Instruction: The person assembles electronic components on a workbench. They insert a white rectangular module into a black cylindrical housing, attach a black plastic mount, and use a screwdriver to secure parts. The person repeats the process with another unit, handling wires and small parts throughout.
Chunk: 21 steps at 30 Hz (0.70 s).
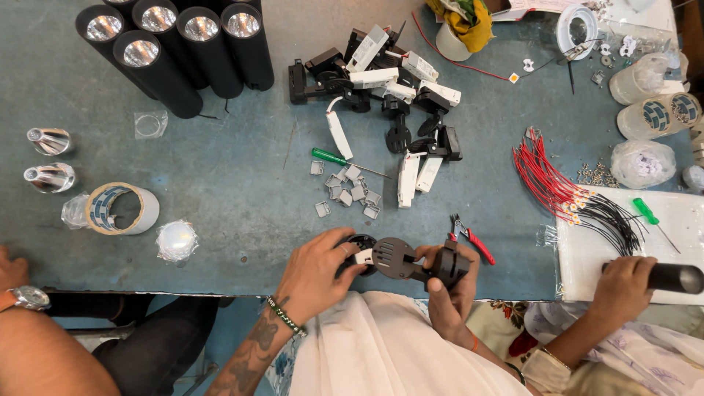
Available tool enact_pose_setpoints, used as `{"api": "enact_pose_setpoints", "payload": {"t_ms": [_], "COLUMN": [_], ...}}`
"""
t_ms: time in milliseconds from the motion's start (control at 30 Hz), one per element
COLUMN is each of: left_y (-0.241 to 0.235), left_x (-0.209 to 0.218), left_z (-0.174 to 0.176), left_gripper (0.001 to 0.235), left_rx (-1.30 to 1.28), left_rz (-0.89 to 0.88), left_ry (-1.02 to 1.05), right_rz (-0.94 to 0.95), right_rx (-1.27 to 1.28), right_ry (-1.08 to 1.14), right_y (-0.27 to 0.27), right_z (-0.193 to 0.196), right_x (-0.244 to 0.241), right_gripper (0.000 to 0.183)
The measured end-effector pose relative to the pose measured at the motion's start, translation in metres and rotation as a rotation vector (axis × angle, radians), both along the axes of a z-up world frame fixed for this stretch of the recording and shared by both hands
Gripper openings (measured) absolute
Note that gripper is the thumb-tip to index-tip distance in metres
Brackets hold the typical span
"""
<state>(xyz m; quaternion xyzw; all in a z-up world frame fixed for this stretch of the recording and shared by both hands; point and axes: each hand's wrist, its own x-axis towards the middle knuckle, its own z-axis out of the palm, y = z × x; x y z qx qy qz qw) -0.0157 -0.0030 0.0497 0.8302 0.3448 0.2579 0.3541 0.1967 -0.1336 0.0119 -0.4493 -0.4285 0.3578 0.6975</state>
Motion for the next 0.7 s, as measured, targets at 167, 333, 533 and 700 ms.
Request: {"api": "enact_pose_setpoints", "payload": {"t_ms": [167, 333, 533, 700], "left_y": [0.01, 0.013, 0.022, 0.023], "left_x": [0.014, 0.013, 0.016, 0.014], "left_z": [0.009, 0.006, -0.002, -0.008], "left_gripper": [0.01, 0.012, 0.053, 0.041], "left_rx": [0.115, -0.05, -0.191, -0.374], "left_rz": [-0.01, 0.038, 0.001, -0.05], "left_ry": [0.176, 0.155, -0.007, 0.069], "right_rz": [0.034, -0.002, -0.036, -0.018], "right_rx": [-0.078, -0.161, -0.11, -0.113], "right_ry": [-0.074, -0.152, 0.048, 0.063], "right_y": [0.002, 0.005, 0.009, 0.01], "right_z": [0.007, 0.012, 0.003, 0.002], "right_x": [-0.001, 0.004, 0.001, 0.004], "right_gripper": [0.055, 0.047, 0.044, 0.044]}}
